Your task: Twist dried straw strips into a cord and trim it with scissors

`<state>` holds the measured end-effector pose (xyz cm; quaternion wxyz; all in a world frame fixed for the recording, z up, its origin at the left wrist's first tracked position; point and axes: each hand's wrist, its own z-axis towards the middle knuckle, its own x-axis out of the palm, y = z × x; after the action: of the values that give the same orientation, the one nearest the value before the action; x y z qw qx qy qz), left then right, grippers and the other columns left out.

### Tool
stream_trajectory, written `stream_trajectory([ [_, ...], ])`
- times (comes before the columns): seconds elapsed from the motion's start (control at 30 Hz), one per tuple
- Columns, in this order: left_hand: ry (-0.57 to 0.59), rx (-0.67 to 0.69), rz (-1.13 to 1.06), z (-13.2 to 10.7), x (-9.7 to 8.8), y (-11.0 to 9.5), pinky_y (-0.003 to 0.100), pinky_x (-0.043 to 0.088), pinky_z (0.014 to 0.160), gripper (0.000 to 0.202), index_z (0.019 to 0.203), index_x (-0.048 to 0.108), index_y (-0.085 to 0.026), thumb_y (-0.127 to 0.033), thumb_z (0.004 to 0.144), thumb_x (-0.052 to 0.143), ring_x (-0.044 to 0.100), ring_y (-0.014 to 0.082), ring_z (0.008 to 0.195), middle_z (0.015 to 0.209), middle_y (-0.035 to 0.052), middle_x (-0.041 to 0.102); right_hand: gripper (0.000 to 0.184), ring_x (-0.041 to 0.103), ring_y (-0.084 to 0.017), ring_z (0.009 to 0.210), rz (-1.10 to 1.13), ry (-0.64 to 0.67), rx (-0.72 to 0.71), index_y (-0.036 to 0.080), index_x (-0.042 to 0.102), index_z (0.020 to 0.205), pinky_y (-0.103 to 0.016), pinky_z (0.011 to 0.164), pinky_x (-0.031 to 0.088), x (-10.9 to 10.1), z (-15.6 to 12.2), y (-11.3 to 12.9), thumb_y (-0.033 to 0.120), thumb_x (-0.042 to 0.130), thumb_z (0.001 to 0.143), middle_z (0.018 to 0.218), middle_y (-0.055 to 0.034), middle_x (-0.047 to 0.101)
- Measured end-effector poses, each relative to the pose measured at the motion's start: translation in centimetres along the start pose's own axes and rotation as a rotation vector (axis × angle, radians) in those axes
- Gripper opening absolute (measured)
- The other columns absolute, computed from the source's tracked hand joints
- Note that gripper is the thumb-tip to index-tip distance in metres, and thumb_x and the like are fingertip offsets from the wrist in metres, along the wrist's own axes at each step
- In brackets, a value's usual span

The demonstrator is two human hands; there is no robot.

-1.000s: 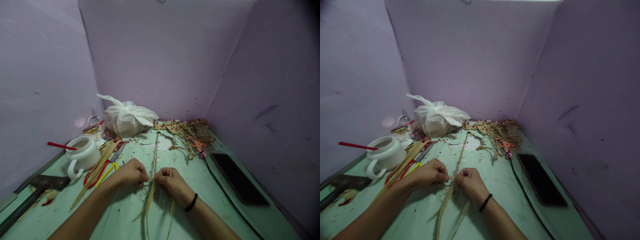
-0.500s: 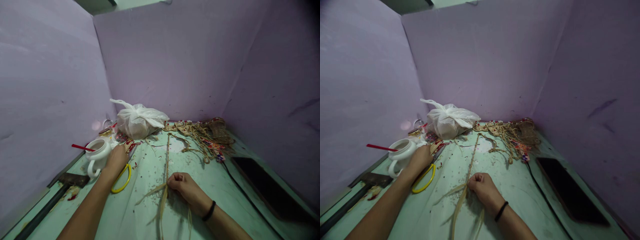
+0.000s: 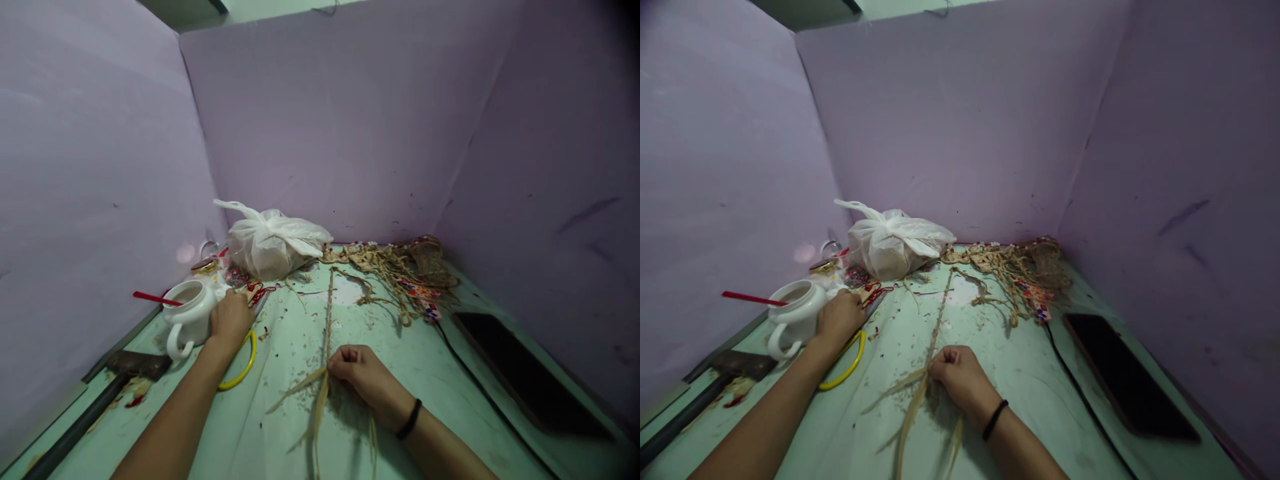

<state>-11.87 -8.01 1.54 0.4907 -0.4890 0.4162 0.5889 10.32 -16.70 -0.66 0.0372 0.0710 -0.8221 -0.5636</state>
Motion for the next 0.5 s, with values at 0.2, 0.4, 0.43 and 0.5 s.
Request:
stream_trajectory([
  [0.2, -0.159, -0.066, -0.079, -1.4, -3.5, -1.0, 0.028, 0.036, 0.057, 0.031, 0.083, 0.063, -0.013, -0.025, 0.076, 0.035, 0.057, 0.0233, 0.075, 0.092, 0.0137, 0.061, 0.006, 0.025, -0.003, 0.034, 0.002, 0.006, 0.019, 0.014, 0.048, 0.049, -0.020, 0.038, 0.013, 0.0, 0.0, 0.2, 0.013, 0.050, 0.055, 0.037, 0.0069, 0.037],
  [0.4, 0.506, 0.536, -0.387, -6.0, -5.7, -3.5, 0.020, 0.033, 0.052, 0.017, 0.060, 0.063, -0.017, -0.018, 0.060, 0.045, 0.052, 0.0130, 0.057, 0.060, 0.0017, 0.061, 0.005, 0.025, -0.003, 0.035, 0.016, 0.008, 0.004, 0.015, 0.048, 0.050, -0.021, 0.039, 0.015, -0.1, 0.0, 0.2, 0.014, 0.050, 0.054, 0.038, 0.0072, 0.038],
  [0.43, 0.581, 0.576, -0.405, -6.7, -5.6, -3.9, 0.020, 0.032, 0.050, 0.018, 0.061, 0.063, -0.017, -0.018, 0.059, 0.045, 0.051, 0.0125, 0.056, 0.059, 0.0013, 0.061, 0.006, 0.024, -0.003, 0.035, 0.010, 0.008, 0.001, 0.015, 0.047, 0.049, -0.021, 0.039, 0.014, -0.1, 0.0, 0.2, 0.014, 0.050, 0.054, 0.038, 0.0074, 0.037],
  [0.5, 0.651, 0.608, -0.425, -7.7, -5.2, -4.5, 0.020, 0.030, 0.047, 0.018, 0.063, 0.064, -0.017, -0.019, 0.059, 0.047, 0.050, 0.0122, 0.054, 0.059, 0.0012, 0.061, 0.007, 0.023, -0.003, 0.034, 0.010, 0.015, -0.011, 0.015, 0.046, 0.048, -0.021, 0.039, 0.013, -0.1, 0.0, 0.1, 0.014, 0.050, 0.054, 0.037, 0.0076, 0.036],
])
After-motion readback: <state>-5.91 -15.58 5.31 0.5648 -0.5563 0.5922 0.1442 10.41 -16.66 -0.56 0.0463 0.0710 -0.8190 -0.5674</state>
